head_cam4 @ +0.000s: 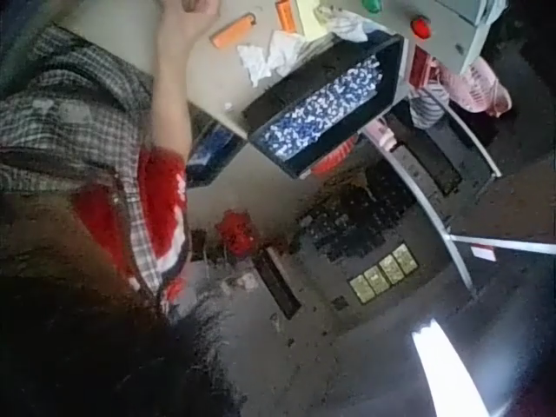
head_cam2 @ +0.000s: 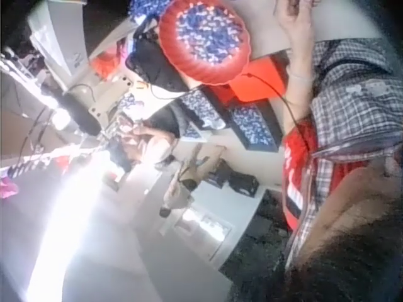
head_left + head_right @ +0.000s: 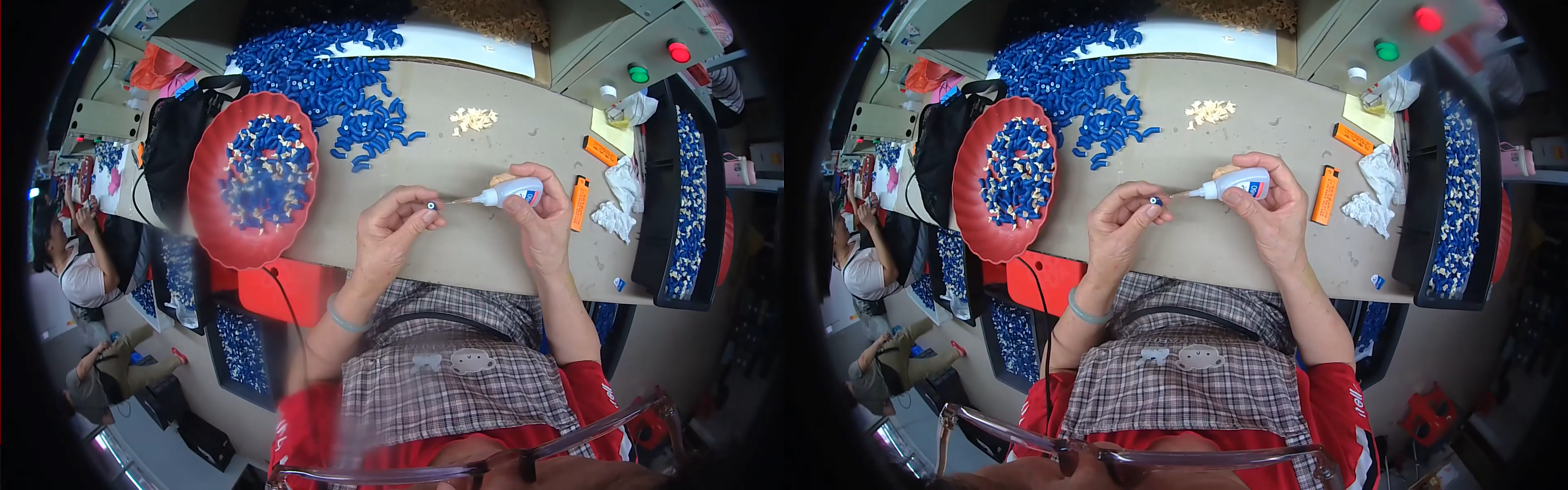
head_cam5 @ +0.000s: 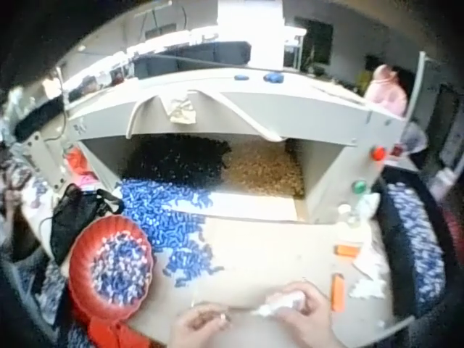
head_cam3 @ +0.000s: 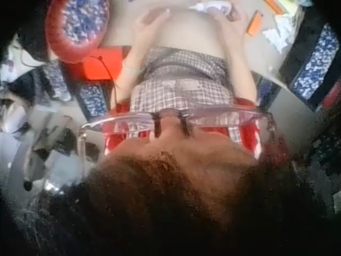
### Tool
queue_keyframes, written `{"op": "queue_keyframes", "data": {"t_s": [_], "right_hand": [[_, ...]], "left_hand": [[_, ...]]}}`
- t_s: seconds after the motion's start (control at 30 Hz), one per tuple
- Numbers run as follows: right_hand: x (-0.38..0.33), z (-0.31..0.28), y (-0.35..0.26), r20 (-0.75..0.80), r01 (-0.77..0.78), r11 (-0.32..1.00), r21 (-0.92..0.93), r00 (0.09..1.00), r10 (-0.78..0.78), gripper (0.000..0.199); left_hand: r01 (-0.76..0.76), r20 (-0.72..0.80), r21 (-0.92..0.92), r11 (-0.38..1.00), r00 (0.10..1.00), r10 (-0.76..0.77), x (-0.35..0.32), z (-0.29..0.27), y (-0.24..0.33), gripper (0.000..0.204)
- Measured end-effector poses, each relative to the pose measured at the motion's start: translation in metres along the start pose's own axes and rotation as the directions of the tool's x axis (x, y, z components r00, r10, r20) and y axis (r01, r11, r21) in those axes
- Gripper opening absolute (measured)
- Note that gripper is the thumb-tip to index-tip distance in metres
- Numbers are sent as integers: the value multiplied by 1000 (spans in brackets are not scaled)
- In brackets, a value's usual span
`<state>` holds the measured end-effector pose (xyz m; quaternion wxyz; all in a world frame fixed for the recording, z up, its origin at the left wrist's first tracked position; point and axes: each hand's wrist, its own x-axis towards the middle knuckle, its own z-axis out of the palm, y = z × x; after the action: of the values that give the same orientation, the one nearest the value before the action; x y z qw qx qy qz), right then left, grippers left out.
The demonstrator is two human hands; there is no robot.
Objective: The person assembles small plastic parts by applying glue with a squeeze bottle and attaching beige pieces to blue pieces, trims toenails using nail clippers, and resumes gluing the plastic parts together.
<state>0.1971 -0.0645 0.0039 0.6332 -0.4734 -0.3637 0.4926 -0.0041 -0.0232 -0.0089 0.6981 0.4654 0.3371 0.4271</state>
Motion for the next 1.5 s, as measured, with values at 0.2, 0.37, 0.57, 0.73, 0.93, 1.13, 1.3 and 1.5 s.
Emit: {"op": "queue_keyframes", "data": {"t_s": [0.2, 0.37, 0.57, 0.73, 0.93, 1.13, 1.3, 1.5], "right_hand": [[-14, 2, 5, -66, 206, 947, -245, 971, -228, 37], [-14, 2, 7, -10, 409, 773, -486, 881, -473, 38], [-14, 4, 6, 74, 475, 681, -557, 845, -529, 40], [-14, 4, 3, 96, 500, 650, -573, 828, -552, 39], [-13, 3, 6, 94, 512, 645, -568, 818, -567, 39], [-12, 3, 6, 91, 521, 637, -568, 809, -581, 39], [-11, 4, 4, 102, 515, 643, -566, 818, -565, 39], [-11, 3, 2, 108, 528, 636, -563, 810, -577, 38]], "left_hand": [[-33, 10, 50, 998, 999, 32, -2, 1, -1, 18], [-67, 12, 46, 997, 998, 66, -1, 4, -4, 17], [-94, 36, 76, 993, 995, 91, 0, 2, -5, 17], [-67, 18, 50, 997, 998, 66, 0, 4, -5, 17], [-66, 22, 67, 996, 998, 65, -1, 5, -3, 17], [-65, 20, 69, 996, 998, 63, -1, 5, -4, 16], [-53, 9, 82, 995, 999, 52, -1, 5, -3, 16], [-50, 16, 102, 994, 999, 48, -2, 7, 0, 16]]}}
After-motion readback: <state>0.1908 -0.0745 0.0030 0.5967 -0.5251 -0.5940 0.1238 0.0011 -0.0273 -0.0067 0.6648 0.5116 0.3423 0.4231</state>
